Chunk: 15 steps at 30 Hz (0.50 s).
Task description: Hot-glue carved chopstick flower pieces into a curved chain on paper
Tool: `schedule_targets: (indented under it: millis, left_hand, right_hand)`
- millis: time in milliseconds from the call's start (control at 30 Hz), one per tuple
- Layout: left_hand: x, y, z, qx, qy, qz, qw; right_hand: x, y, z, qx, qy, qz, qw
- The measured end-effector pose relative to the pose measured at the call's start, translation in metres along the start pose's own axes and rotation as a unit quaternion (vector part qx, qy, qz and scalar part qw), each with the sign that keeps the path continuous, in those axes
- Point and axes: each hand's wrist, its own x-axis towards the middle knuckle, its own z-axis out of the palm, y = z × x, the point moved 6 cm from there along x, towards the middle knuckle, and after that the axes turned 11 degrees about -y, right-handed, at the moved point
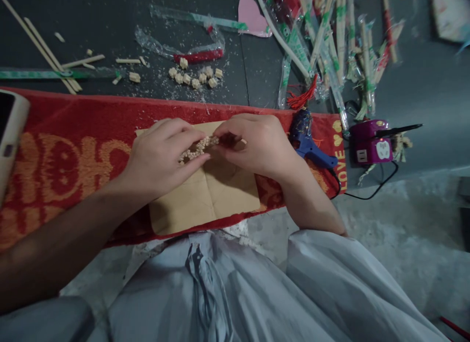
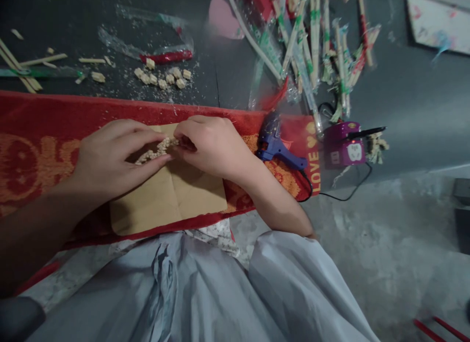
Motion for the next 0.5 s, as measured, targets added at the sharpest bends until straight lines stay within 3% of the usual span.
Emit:
schedule_targets:
  millis: [300, 400, 500]
  left_hand:
    - [0.001, 0.002, 0.0, -0.004, -0.017, -0.021, 1.0]
    - [-0.002, 0.007, -0.004, -0.011, 0.014, -0.005, 1.0]
    - [-0.007, 0.016, -0.014, 0.019, 0.078, 0.058, 0.995]
  right_hand:
    - [-0.007, 0.002, -0.001, -0.004, 0.006, -0.038, 0.999]
    - [-0.01, 0.001, -0.002, -0.024, 0.04, -0.078, 0.996]
    - [-0.016, -0.003, -0.006, -0.064, 0.114, -0.122, 0.984]
